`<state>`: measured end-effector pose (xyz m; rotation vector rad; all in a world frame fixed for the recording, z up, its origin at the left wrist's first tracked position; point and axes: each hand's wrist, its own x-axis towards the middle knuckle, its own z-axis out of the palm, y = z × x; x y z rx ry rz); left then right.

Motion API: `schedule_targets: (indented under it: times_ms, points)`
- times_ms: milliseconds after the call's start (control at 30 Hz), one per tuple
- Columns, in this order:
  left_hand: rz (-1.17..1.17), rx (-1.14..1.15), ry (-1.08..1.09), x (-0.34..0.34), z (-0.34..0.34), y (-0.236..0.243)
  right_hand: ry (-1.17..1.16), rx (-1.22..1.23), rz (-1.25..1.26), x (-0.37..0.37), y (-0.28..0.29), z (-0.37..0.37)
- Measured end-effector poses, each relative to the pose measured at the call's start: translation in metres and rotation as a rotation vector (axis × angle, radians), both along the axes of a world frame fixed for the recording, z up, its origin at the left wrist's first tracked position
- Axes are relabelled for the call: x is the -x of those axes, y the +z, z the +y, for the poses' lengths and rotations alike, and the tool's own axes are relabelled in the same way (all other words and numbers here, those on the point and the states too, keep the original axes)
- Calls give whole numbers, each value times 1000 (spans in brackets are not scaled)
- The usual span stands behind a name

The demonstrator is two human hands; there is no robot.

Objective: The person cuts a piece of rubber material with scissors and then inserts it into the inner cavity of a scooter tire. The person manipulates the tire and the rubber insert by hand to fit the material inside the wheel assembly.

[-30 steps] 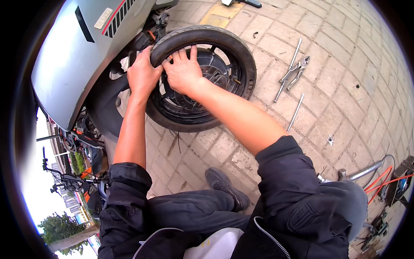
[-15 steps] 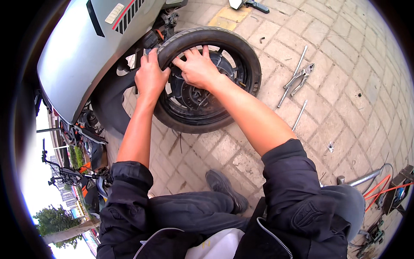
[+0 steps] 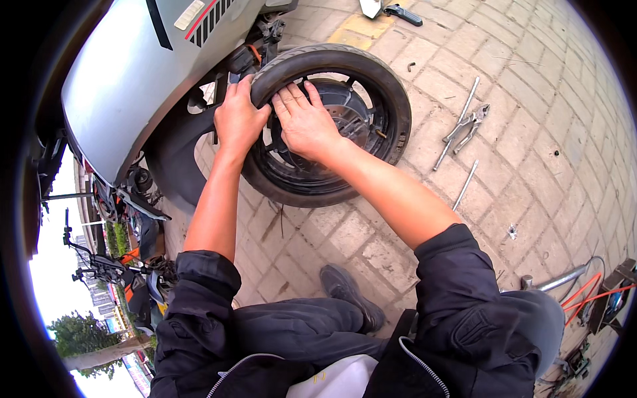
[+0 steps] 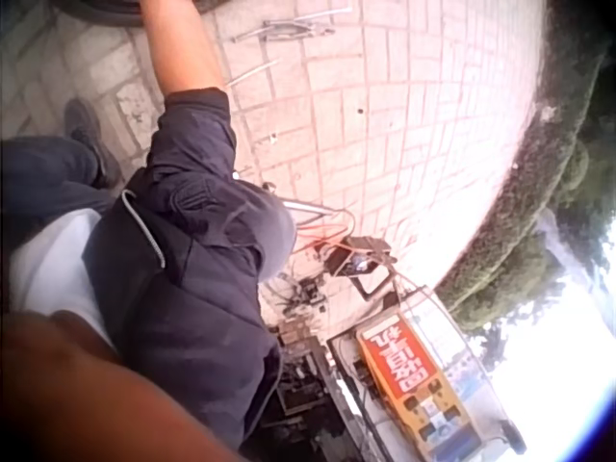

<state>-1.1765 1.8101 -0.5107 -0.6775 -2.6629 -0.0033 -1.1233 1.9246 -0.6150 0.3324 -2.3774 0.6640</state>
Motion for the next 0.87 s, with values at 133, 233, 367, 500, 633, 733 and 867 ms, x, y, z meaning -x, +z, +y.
schedule_targets:
  times_ms: [133,233,367,500,633,733,867]
  points:
    - [-29,0,15,0,1,2,34,73,24,-6,-5,12]
    - [-16,-3,7,0,-1,3,56,46,40,1,-2,11]
    - [31,-10,-25,1,-3,-1,45,32,5,5,6,8]
    - [-16,-2,20,-2,7,2,-21,10,-18,17,9,3]
    - [-1,-5,43,-3,6,0,-38,-43,-177,20,20,-1]
    - [40,15,74,-9,4,-6,25,-10,-158,20,20,4]
    - [-47,12,180,-11,6,-9,106,11,-145,28,9,13]
